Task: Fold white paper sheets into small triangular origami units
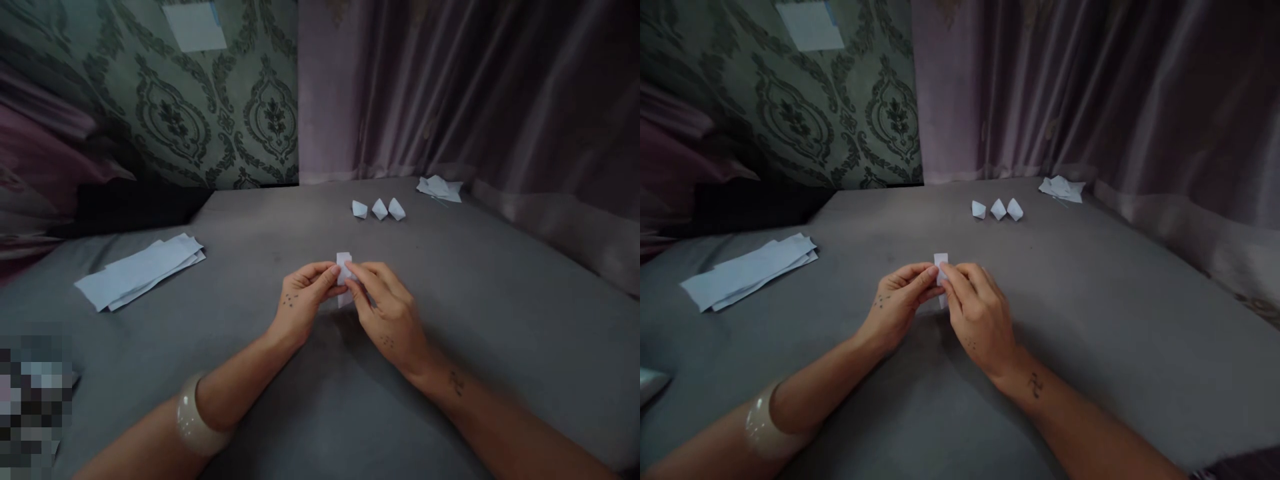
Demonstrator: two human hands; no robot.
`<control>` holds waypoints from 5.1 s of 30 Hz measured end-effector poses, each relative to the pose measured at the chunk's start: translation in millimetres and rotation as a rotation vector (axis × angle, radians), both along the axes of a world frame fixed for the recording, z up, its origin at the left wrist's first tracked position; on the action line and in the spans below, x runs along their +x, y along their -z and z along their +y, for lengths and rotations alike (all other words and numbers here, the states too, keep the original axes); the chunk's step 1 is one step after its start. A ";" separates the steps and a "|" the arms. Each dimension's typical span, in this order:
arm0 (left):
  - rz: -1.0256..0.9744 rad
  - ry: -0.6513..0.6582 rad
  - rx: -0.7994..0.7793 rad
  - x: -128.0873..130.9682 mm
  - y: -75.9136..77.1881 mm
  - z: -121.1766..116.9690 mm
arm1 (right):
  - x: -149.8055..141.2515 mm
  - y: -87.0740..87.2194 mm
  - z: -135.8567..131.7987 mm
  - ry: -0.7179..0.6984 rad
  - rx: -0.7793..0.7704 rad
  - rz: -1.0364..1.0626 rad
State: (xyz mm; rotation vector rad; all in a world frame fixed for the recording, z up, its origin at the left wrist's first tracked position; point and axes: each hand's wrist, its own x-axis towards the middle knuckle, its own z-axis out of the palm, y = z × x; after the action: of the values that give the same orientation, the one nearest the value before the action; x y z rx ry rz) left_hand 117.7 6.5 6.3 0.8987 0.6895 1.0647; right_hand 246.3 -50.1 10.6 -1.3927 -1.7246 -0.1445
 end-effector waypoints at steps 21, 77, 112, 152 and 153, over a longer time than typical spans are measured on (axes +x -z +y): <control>-0.013 0.055 0.073 -0.6 -0.1 0.7 | -7.8 -5.7 2.4 -0.020 0.010 0.135; 0.177 0.022 0.342 -1.4 -1.0 -4.2 | -4.4 -21.1 14.0 -0.042 -0.164 0.368; 0.019 0.034 0.005 -0.6 -7.6 4.7 | -0.8 -14.4 12.8 -0.268 -0.633 0.916; 0.108 0.013 -0.054 -4.7 -5.1 6.8 | -4.7 -3.5 7.4 -0.159 -0.383 0.646; 0.108 0.018 -0.051 -5.0 -4.3 7.4 | -4.4 -4.0 6.6 -0.154 -0.356 0.585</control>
State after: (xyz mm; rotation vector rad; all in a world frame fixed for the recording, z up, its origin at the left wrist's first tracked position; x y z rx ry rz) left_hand 112.7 13.9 10.7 0.9212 0.7932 0.9835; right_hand 241.9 -43.4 14.6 -1.3630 -1.3858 0.6254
